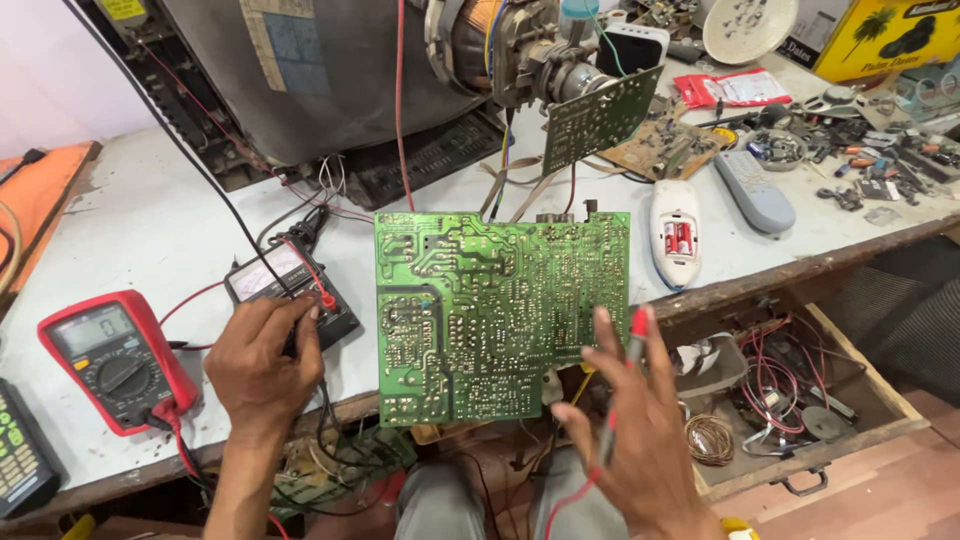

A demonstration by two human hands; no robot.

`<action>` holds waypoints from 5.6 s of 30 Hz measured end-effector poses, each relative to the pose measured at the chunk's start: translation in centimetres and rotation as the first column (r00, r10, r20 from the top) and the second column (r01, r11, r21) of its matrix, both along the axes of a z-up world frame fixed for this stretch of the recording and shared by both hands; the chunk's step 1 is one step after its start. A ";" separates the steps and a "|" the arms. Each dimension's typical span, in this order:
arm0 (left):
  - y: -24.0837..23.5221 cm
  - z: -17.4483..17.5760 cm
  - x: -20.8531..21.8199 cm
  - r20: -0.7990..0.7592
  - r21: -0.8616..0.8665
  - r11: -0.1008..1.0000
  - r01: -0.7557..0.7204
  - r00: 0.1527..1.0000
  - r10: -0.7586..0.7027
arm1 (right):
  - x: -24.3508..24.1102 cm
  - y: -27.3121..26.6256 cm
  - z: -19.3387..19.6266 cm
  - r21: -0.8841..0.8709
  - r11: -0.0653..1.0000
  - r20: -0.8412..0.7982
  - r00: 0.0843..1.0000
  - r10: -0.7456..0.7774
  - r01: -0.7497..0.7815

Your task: The person uses a multimeter to test various points on a green circuit board. They hold the board steady with one hand while moving the multimeter probes across different solder joints and components with the other hand. The multimeter display is visible, showing changing readings as the probes contact different areas.

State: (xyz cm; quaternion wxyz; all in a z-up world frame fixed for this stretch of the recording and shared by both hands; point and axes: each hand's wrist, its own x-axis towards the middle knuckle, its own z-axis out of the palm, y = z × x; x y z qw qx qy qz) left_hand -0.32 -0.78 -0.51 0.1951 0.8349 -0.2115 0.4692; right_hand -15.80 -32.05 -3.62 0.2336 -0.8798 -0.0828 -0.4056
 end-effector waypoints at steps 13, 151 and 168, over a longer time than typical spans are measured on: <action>0.5 -0.6 0.6 -0.001 0.001 1.000 0.016 1.000 -0.016 | 2.9 -1.7 -0.4 -0.232 0.973 -0.024 1.000 0.005 -0.010; 0.6 0.0 0.3 0.001 -0.082 0.995 0.053 0.999 -0.053 | 3.6 3.7 3.6 0.420 0.907 0.096 0.993 -0.066 0.019; 1.1 0.5 0.0 0.048 -0.131 0.983 0.130 0.991 -0.125 | 3.9 2.8 0.5 0.590 0.807 -0.034 0.999 0.007 0.014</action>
